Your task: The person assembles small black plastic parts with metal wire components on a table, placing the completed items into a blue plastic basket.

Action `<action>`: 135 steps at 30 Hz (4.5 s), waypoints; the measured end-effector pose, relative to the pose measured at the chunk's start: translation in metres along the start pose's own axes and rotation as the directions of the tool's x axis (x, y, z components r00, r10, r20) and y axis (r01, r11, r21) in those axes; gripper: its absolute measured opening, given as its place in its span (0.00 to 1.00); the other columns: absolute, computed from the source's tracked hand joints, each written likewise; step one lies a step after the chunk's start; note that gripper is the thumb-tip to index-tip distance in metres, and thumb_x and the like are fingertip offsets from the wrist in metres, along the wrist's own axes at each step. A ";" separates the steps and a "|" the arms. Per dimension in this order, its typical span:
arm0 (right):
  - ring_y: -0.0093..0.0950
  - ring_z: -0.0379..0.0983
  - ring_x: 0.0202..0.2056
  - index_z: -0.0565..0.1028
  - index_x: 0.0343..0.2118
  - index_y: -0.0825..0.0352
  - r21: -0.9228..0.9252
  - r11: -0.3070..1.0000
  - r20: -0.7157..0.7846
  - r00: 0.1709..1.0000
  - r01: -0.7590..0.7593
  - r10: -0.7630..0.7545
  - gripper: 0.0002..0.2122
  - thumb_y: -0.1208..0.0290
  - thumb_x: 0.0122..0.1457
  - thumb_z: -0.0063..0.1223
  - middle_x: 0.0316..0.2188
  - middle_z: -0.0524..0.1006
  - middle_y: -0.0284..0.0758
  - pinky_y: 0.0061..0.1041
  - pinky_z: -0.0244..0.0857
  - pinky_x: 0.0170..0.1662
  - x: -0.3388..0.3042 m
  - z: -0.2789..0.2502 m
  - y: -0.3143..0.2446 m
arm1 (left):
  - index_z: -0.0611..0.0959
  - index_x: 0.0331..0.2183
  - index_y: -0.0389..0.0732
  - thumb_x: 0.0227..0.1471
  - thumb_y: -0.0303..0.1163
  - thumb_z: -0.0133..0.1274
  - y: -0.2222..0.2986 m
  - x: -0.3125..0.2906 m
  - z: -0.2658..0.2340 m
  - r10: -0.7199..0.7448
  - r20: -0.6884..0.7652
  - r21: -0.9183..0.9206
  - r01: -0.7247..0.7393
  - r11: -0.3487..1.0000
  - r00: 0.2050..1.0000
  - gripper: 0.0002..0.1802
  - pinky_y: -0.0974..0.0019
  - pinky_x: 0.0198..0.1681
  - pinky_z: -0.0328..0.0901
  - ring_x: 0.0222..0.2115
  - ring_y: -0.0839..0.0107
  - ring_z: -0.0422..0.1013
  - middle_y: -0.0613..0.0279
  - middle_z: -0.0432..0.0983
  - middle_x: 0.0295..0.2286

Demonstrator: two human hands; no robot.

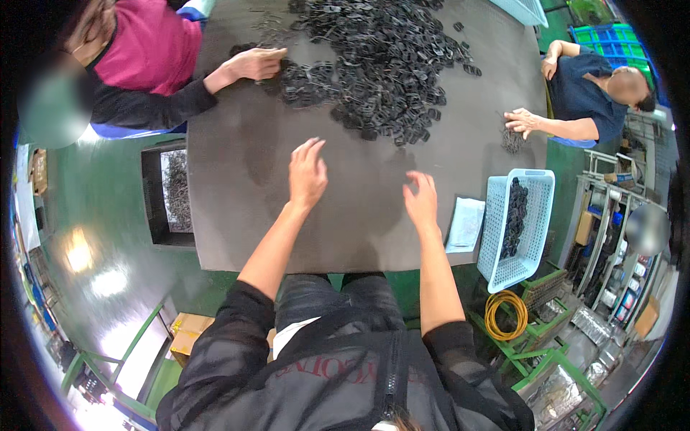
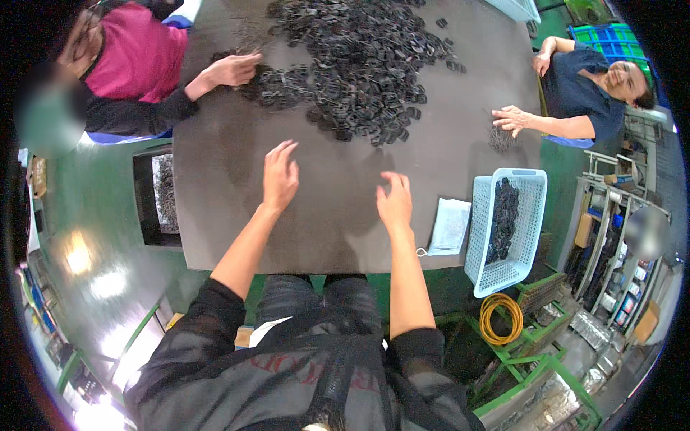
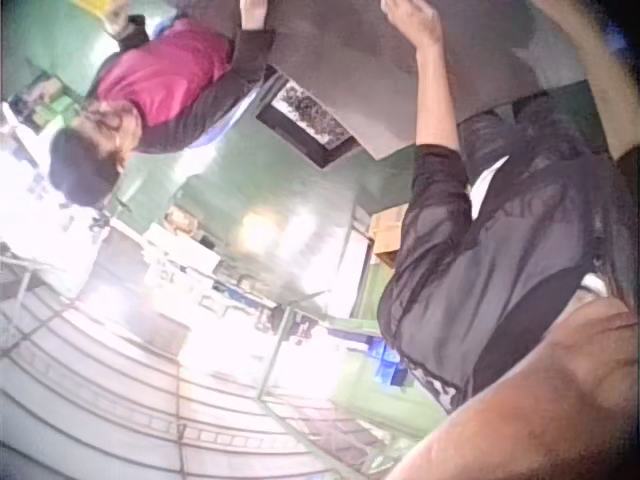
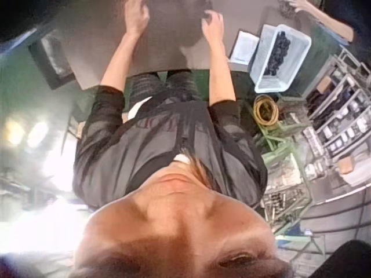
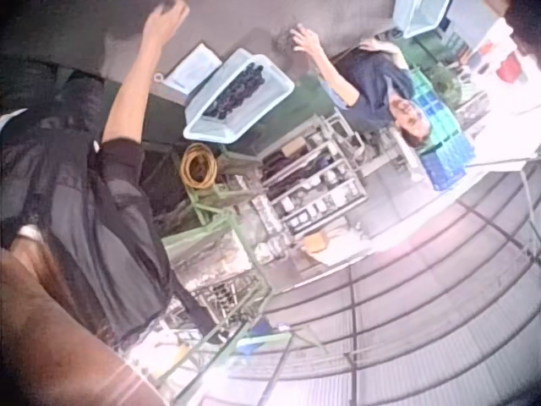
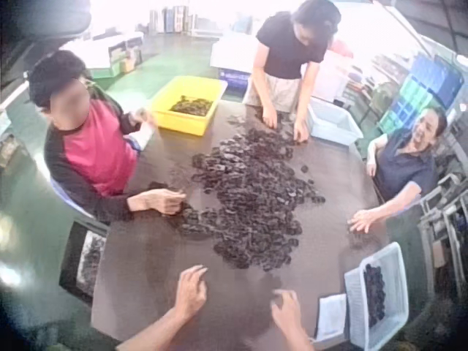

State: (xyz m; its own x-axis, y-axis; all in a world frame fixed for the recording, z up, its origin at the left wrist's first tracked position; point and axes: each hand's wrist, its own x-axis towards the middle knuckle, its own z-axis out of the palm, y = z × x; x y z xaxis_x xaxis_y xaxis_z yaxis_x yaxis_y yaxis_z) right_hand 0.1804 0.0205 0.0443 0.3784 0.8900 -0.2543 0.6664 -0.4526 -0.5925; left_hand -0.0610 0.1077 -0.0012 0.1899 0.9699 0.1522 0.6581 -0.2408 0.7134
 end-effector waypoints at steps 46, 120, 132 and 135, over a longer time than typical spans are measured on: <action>0.40 0.61 0.48 0.63 0.50 0.58 -0.191 0.980 -0.100 0.994 -0.053 0.035 0.30 0.68 0.39 0.59 0.46 0.63 0.41 0.39 0.58 0.50 0.156 -0.004 -0.014 | 0.66 0.49 0.42 0.38 0.32 0.56 0.056 0.098 0.091 -0.233 0.043 0.070 0.230 0.971 0.971 0.33 0.56 0.52 0.53 0.50 0.52 0.55 0.50 0.60 0.48; 0.18 0.67 0.26 0.72 0.38 0.66 0.488 0.872 0.209 0.966 0.032 -0.152 0.17 0.75 0.41 0.55 0.24 0.73 0.29 0.19 0.62 0.32 0.140 -0.128 -0.112 | 0.76 0.32 0.41 0.58 0.31 0.40 0.108 0.163 0.000 -0.280 0.488 -0.773 0.558 0.302 0.827 0.10 0.80 0.34 0.59 0.28 0.85 0.63 0.74 0.70 0.26; 0.48 0.51 0.55 0.55 0.56 0.49 -0.169 0.985 0.144 0.990 0.019 0.006 0.45 0.68 0.30 0.69 0.55 0.54 0.43 0.41 0.54 0.55 0.145 0.002 -0.036 | 0.68 0.48 0.41 0.47 0.39 0.49 0.042 0.113 0.089 -0.453 0.247 -0.002 0.468 0.884 0.856 0.26 0.54 0.52 0.55 0.49 0.52 0.58 0.49 0.61 0.47; 0.45 0.55 0.52 0.62 0.50 0.52 -0.031 0.997 0.183 0.981 0.070 -0.063 0.36 0.72 0.33 0.66 0.53 0.54 0.40 0.39 0.61 0.49 0.144 0.013 -0.051 | 0.65 0.50 0.41 0.46 0.39 0.50 0.067 0.118 0.094 -0.498 0.297 0.049 0.508 0.860 0.815 0.29 0.55 0.50 0.57 0.48 0.51 0.59 0.48 0.62 0.47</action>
State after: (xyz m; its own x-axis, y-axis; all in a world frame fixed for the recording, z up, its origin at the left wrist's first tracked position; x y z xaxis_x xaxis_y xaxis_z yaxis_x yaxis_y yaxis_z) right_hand 0.1927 0.1726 0.0279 0.2114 0.9117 -0.3524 0.7109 -0.3909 -0.5847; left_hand 0.0737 0.2026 0.0006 0.0434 0.8998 -0.4342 0.6983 0.2835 0.6573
